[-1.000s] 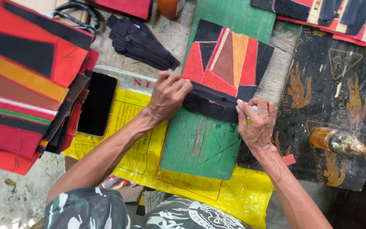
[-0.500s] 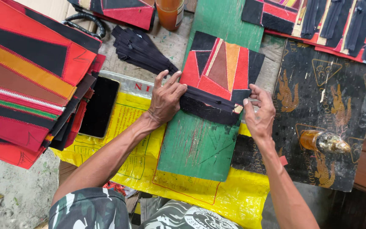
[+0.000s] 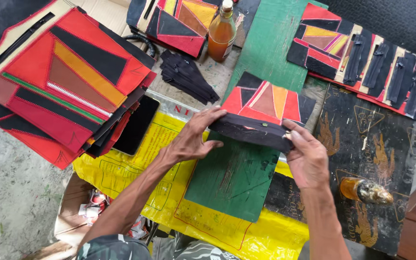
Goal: The person attaches zippers to patchwork fabric panels at a workbench. They align a zipper along the top edge of a colorful patchwork piece, press and fold the fabric edge over the zipper tape, smooth it down by hand, then set the finished panel aside and pick up the next panel and zipper to repeat the process.
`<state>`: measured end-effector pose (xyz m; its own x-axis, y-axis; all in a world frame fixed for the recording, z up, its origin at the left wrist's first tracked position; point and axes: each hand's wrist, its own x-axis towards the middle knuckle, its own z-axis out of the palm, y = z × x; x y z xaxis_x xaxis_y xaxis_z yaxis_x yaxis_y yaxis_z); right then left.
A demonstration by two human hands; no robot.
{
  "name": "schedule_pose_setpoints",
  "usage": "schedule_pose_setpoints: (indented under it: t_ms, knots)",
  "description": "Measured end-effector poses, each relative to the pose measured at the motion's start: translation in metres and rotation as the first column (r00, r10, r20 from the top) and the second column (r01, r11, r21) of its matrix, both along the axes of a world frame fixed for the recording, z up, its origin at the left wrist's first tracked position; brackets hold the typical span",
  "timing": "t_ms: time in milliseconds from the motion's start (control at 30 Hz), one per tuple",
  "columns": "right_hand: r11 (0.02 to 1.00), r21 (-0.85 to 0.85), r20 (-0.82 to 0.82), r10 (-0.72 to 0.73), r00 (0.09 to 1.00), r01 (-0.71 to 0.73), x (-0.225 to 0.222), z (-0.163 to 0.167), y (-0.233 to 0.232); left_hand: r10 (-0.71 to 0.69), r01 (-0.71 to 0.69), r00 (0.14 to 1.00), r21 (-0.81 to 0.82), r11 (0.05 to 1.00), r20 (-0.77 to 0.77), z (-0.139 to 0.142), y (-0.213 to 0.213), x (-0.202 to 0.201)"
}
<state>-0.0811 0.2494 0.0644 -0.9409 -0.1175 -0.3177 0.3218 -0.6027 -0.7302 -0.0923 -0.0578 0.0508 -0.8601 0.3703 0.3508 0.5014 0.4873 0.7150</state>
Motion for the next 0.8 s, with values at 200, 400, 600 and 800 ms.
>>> schedule_pose_setpoints:
  t_ms: [200, 400, 600, 800]
  knots:
    - [0.968, 0.247, -0.119, 0.073, 0.990, -0.042, 0.023, 0.048, 0.030, 0.159, -0.171, 0.985, 0.308, 0.936, 0.064, 0.024, 0.011, 0.021]
    - [0.481, 0.874, -0.143, 0.125, 0.982, 0.066, 0.039, 0.009, 0.041, 0.113, -0.272, 0.915, 0.386, 0.882, 0.387, 0.032, 0.013, 0.021]
    - [0.797, 0.604, -0.200, 0.132, 0.971, 0.016, 0.031, -0.020, 0.041, 0.085, -0.306, 0.838, 0.335, 0.891, 0.540, 0.015, 0.009, 0.013]
    - [0.822, 0.569, -0.195, 0.132, 0.972, 0.003, 0.025, -0.020, 0.036, 0.107, -0.310, 0.853, 0.331, 0.891, 0.511, 0.006, 0.009, 0.011]
